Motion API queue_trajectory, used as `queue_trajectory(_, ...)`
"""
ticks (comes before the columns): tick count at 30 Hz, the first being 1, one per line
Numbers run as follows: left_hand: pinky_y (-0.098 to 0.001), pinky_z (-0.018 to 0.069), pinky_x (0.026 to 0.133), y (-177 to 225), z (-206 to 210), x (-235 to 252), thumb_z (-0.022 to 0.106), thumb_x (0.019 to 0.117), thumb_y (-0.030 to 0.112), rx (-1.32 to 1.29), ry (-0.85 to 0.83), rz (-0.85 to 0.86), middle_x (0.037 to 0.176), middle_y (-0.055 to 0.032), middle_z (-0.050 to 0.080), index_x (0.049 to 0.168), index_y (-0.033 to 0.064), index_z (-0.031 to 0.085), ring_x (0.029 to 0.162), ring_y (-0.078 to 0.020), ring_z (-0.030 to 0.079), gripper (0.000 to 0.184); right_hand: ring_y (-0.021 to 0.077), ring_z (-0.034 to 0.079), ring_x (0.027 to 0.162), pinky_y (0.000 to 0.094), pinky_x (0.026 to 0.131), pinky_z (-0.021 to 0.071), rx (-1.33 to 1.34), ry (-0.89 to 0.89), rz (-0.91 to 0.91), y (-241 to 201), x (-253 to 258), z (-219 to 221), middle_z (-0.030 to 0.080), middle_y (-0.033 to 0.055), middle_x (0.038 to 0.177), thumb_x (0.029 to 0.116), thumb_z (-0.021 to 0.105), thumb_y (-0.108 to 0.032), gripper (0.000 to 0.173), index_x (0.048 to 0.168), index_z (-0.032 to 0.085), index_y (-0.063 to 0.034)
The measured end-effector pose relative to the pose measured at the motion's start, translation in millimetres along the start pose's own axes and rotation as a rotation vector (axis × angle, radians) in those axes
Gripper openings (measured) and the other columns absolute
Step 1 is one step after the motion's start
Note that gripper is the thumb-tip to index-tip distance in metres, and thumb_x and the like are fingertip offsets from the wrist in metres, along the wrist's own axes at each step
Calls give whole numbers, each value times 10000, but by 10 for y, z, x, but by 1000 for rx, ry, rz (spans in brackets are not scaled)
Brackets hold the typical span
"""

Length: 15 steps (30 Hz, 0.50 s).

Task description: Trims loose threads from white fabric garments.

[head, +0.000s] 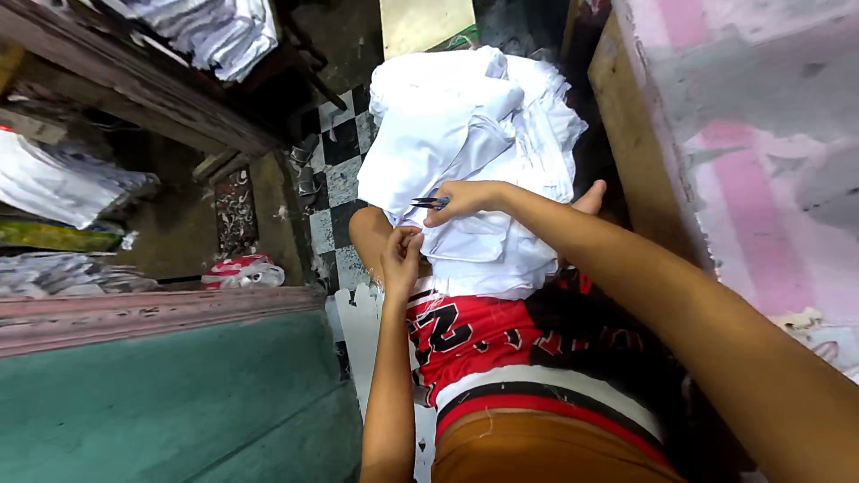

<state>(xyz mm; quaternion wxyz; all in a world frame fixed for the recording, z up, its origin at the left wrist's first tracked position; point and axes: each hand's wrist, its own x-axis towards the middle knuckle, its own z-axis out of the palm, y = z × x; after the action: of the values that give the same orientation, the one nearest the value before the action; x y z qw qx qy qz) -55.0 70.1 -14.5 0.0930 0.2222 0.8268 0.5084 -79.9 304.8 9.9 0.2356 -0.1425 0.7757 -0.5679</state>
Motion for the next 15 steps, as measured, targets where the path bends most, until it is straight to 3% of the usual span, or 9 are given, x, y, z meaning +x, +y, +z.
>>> queue_trajectory(4,-187,554,596,33,5,-32,639,1010,106,51,102,77,851,-13,695,1076,8,702,622,-4,618,134,56,400,550,269,549,352,116,26,56,94,55,65,448,-32,643,1025,637,-221,316,760,583,-57)
queue_trajectory(9,-288,582,836,88,-44,-13,659,980,69,341,206,317,1109,-176,691,990,-59,726,940,-159,695,145,75,453,581,287,577,396,145,39,98,54,76,96,495,1,674,1039,616,-228,316,794,602,-28)
queue_trajectory(12,-336,527,920,173,-41,-12,632,978,54,370,186,392,1095,-176,667,929,-47,698,1040,-213,646,131,69,435,568,285,568,379,96,40,63,34,101,124,477,-11,656,1031,617,-213,317,766,590,-42)
queue_trajectory(15,-245,535,914,234,-25,-52,572,1008,73,107,71,301,1118,-70,640,936,-18,659,1062,-72,623,145,94,399,603,314,594,355,-43,0,44,-52,93,113,455,9,686,1048,597,-210,321,806,616,-1)
